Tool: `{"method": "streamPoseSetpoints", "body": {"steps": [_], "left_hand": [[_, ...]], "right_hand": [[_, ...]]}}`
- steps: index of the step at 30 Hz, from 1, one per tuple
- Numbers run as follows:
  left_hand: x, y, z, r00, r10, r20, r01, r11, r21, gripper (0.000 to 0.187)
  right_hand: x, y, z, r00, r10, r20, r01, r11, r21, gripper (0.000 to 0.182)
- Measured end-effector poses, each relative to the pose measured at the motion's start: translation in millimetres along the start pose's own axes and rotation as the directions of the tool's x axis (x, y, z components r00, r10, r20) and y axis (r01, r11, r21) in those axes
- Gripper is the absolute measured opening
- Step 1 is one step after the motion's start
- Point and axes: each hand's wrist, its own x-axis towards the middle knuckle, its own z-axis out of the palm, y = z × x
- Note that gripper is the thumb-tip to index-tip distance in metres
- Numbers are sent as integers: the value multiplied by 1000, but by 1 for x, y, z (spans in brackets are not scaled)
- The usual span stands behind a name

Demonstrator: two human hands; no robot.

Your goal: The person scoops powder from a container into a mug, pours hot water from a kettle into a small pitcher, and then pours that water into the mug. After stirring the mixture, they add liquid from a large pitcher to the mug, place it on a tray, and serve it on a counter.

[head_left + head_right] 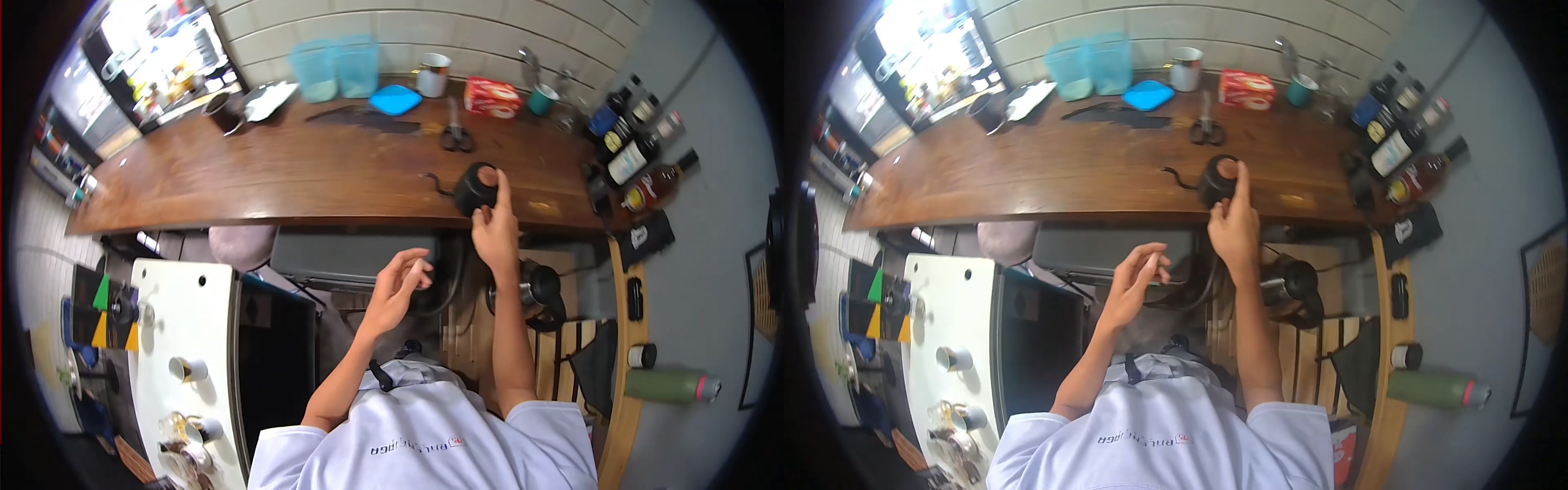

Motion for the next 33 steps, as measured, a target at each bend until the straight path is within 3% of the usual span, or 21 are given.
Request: {"method": "streamPoseSetpoints", "body": {"steps": [2, 4, 6, 12, 14, 15, 19, 21, 25, 27, 28, 30, 33], "left_hand": [[21, -6, 25, 995, -67, 72, 66, 998, 19, 34], [39, -10, 44, 981, -188, 55, 193, 977, -92, 38], [53, -18, 54, 979, -201, 43, 205, 966, -155, 45], [70, -8, 67, 961, -272, 48, 276, 945, -177, 49], [74, -9, 68, 957, -277, 83, 288, 941, -180, 49], [76, -9, 70, 955, -276, 105, 292, 938, -189, 49], [81, -6, 79, 954, -286, 93, 300, 909, -290, 44], [88, -11, 79, 954, -290, 68, 286, 827, -483, 36], [96, -13, 75, 939, -331, 91, 314, 720, -619, 29], [99, -17, 69, 932, -247, 264, 361, 600, -714, 29], [100, -18, 67, 934, -241, 263, 357, 603, -713, 29], [99, -16, 64, 910, -171, 377, 407, 537, -739, 29], [95, -7, 64, 919, -227, 323, 394, 560, -729, 31]], "right_hand": [[7, 13, 5, 993, -95, -65, 96, 995, 10, 74], [10, 4, 2, 998, -59, -8, 58, 996, -62, 76], [14, 1, 5, 999, -10, 34, 10, 1000, 0, 73], [19, -9, 6, 999, -10, 46, 15, 994, -109, 71], [24, -13, -3, 996, -35, 84, 52, 975, -217, 64], [27, -15, -7, 997, -29, 73, 47, 965, -259, 49], [42, -16, -13, 993, -110, 52, 120, 950, -288, 38], [49, -14, -7, 968, -241, -76, 196, 905, -376, 34], [58, -10, -2, 959, -268, -95, 217, 905, -366, 31], [63, -8, -2, 923, -371, -100, 318, 884, -344, 28], [66, -7, -3, 920, -377, -102, 324, 882, -343, 28], [70, -9, -9, 901, -344, -265, 273, 924, -269, 29], [78, 5, -37, 799, -413, -436, 343, 910, -233, 33]]}}
